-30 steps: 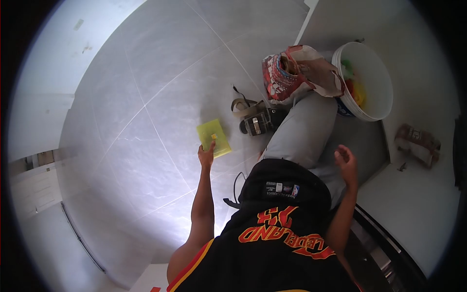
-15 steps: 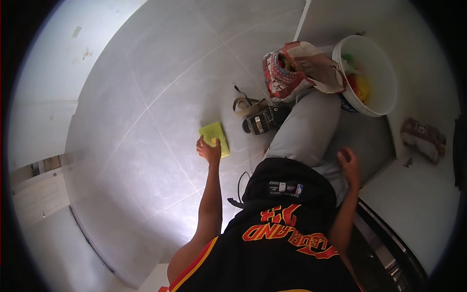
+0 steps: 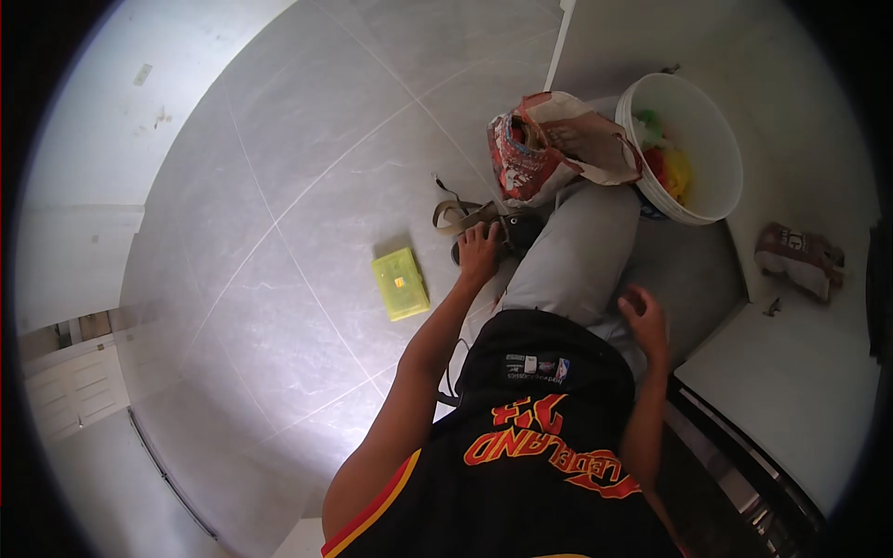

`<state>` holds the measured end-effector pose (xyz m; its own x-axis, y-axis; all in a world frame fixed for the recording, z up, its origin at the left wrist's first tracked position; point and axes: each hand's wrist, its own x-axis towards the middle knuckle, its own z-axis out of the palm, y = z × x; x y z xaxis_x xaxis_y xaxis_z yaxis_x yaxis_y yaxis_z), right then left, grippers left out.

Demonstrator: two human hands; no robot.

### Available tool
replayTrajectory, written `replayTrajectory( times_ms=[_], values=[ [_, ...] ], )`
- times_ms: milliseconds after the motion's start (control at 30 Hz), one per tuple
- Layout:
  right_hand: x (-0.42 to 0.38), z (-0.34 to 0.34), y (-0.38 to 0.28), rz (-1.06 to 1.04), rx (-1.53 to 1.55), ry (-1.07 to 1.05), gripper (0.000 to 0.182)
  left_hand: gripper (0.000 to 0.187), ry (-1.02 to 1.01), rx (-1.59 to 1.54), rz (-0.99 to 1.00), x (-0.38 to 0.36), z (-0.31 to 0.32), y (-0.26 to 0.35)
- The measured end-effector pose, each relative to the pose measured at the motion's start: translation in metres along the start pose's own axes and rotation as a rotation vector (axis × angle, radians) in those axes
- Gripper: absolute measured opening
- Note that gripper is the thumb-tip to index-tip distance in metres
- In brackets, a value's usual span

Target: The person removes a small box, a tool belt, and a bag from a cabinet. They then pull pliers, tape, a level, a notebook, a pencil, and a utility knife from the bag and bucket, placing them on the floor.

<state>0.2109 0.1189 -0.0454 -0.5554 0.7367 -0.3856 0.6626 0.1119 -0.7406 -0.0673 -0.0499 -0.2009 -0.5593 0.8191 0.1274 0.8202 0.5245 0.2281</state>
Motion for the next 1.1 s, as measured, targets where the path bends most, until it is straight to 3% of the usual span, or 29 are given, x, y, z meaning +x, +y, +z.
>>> replayTrajectory(
  times_ms=[67, 100, 167, 300, 367, 500, 567, 667, 767, 833, 867, 933, 1033, 1067, 1100],
  values=[
    [-0.001, -0.002, -0.001, 0.002, 0.014, -0.010, 0.043, 0.080, -0.218, -0.093, -0.157, 0.003, -0.001, -0.010],
    [-0.003, -0.003, -0.001, 0.007, 0.016, -0.006, 0.043, 0.080, -0.221, -0.093, -0.151, 0.004, -0.013, -0.013],
    [-0.006, -0.002, -0.004, 0.032, 0.186, -0.006, 0.041, 0.085, -0.110, -0.344, -0.173, 0.003, -0.042, -0.024],
    [-0.004, 0.001, -0.029, -0.025, 0.180, -0.039, 0.041, 0.082, -0.002, -0.557, -0.196, 0.002, -0.096, -0.051],
    [-0.002, 0.005, -0.051, -0.051, 0.062, -0.077, 0.042, 0.081, 0.025, -0.565, -0.151, -0.001, -0.124, -0.061],
    [0.006, 0.006, -0.081, -0.185, -0.163, -0.054, 0.043, 0.084, -0.022, -0.899, -0.195, -0.008, -0.181, -0.065],
    [0.010, 0.008, -0.099, -0.359, -0.007, -0.106, 0.052, 0.090, -0.098, -1.137, -0.248, -0.013, -0.218, -0.057],
    [0.014, 0.028, -0.135, -0.615, 0.100, -0.196, 0.084, 0.092, -0.066, -1.107, -0.099, -0.018, -0.250, -0.043],
    [0.019, 0.067, -0.159, -0.775, 0.191, -0.390, 0.112, 0.092, 0.061, -1.314, -0.067, -0.033, -0.257, -0.029],
    [0.015, 0.099, -0.166, -0.789, 0.327, -0.525, 0.122, 0.101, 0.208, -1.569, -0.215, -0.050, -0.236, -0.040],
    [0.008, 0.109, -0.171, -0.779, 0.451, -0.556, 0.128, 0.101, 0.199, -1.570, -0.195, -0.048, -0.239, -0.029],
    [-0.008, 0.121, -0.183, -0.759, 0.658, -0.592, 0.139, 0.114, 0.429, -1.230, -0.379, -0.044, -0.249, 0.013],
    [-0.026, 0.113, -0.199, -0.779, 0.704, -0.361, 0.120, 0.117, 0.485, -1.082, -0.269, -0.043, -0.248, 0.049],
    [-0.030, 0.106, -0.201, -0.779, 0.706, -0.358, 0.120, 0.115, 0.446, -1.038, -0.120, -0.050, -0.238, 0.037],
    [-0.034, 0.097, -0.200, -0.812, 0.462, -0.403, 0.103, 0.115, 0.447, -1.038, -0.119, -0.049, -0.242, 0.033]
  ],
)
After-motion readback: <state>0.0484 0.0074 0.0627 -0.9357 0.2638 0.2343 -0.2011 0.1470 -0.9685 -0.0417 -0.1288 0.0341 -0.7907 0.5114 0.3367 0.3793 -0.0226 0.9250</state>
